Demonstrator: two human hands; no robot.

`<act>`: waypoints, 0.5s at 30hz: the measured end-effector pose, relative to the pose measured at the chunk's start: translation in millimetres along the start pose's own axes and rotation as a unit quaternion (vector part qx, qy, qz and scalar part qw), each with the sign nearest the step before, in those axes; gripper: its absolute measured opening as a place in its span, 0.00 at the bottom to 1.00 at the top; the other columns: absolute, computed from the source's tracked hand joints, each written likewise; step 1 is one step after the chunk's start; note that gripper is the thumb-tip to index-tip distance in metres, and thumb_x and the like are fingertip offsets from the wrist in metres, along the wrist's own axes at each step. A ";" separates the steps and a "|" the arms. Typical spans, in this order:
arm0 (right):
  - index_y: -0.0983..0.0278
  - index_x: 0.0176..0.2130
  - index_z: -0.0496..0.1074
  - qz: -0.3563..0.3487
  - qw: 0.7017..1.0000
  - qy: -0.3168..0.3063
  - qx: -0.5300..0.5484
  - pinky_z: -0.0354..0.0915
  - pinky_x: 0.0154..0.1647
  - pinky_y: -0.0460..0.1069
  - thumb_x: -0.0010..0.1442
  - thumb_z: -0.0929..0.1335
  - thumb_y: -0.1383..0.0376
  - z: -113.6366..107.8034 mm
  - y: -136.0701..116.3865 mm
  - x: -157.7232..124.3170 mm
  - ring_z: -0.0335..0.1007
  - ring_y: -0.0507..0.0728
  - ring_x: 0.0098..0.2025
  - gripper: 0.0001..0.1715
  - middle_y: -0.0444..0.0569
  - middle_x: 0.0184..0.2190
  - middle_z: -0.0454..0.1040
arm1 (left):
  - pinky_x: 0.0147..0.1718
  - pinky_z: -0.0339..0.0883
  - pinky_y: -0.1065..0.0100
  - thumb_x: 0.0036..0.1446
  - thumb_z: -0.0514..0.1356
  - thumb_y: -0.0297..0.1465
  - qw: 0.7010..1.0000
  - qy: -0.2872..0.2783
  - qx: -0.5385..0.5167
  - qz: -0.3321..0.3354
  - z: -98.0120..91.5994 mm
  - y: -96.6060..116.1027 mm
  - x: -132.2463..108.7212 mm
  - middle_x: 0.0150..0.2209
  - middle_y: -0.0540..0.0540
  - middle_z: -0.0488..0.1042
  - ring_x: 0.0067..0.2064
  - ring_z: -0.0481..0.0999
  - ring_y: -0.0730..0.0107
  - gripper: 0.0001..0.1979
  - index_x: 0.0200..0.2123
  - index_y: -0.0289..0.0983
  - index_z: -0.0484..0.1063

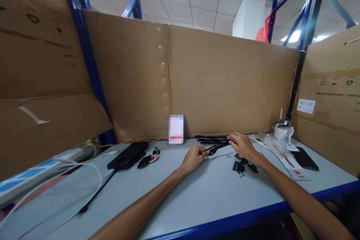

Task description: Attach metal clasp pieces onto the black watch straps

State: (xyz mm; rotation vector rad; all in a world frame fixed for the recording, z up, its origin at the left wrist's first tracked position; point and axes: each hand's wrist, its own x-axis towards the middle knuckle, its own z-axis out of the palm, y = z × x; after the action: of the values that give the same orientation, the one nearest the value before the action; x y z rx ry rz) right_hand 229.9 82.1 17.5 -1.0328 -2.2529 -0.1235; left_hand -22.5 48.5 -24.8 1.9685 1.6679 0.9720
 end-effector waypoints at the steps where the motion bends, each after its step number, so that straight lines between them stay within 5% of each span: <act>1: 0.62 0.46 0.74 -0.012 1.000 -0.014 -0.022 0.61 0.40 0.47 0.64 0.65 0.68 1.7 -6.1 1.6 0.72 0.54 0.39 0.12 0.49 0.43 0.76 | 0.25 0.46 0.69 0.57 0.56 0.42 1.000 0.000 0.015 0.001 -0.4 -1.4 1.5 0.17 0.52 0.63 0.24 0.61 0.71 0.17 0.23 0.36 0.73; 6: 0.62 0.55 0.70 -0.075 0.981 -0.123 -0.129 0.63 0.41 0.48 0.65 0.63 0.68 10.2 -26.8 15.9 0.74 0.57 0.43 0.19 0.54 0.52 0.71 | 0.26 0.47 0.69 0.57 0.56 0.41 0.999 -0.005 0.041 0.022 -1.5 -5.3 6.5 0.17 0.52 0.64 0.24 0.62 0.70 0.17 0.21 0.37 0.72; 11: 0.64 0.47 0.74 -0.116 0.954 -0.213 -0.175 0.63 0.43 0.50 0.65 0.63 0.68 18.6 -31.6 26.5 0.75 0.61 0.45 0.14 0.55 0.47 0.75 | 0.26 0.47 0.70 0.57 0.57 0.41 0.998 -0.015 0.062 0.019 -0.2 -4.3 5.8 0.17 0.50 0.67 0.24 0.64 0.69 0.19 0.19 0.38 0.71; 15: 0.65 0.47 0.73 -0.108 0.951 -0.226 -0.182 0.64 0.43 0.50 0.64 0.64 0.70 24.6 -29.0 27.1 0.75 0.62 0.47 0.13 0.56 0.45 0.77 | 0.27 0.47 0.70 0.58 0.58 0.40 0.996 0.003 0.087 0.011 2.3 -5.1 6.5 0.19 0.50 0.68 0.26 0.65 0.68 0.17 0.21 0.38 0.74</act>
State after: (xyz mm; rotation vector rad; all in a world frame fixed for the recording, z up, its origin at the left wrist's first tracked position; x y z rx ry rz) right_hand 183.6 88.0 19.3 -1.0774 -2.8355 -0.4511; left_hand -24.1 56.2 -28.1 2.0997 1.7929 0.8656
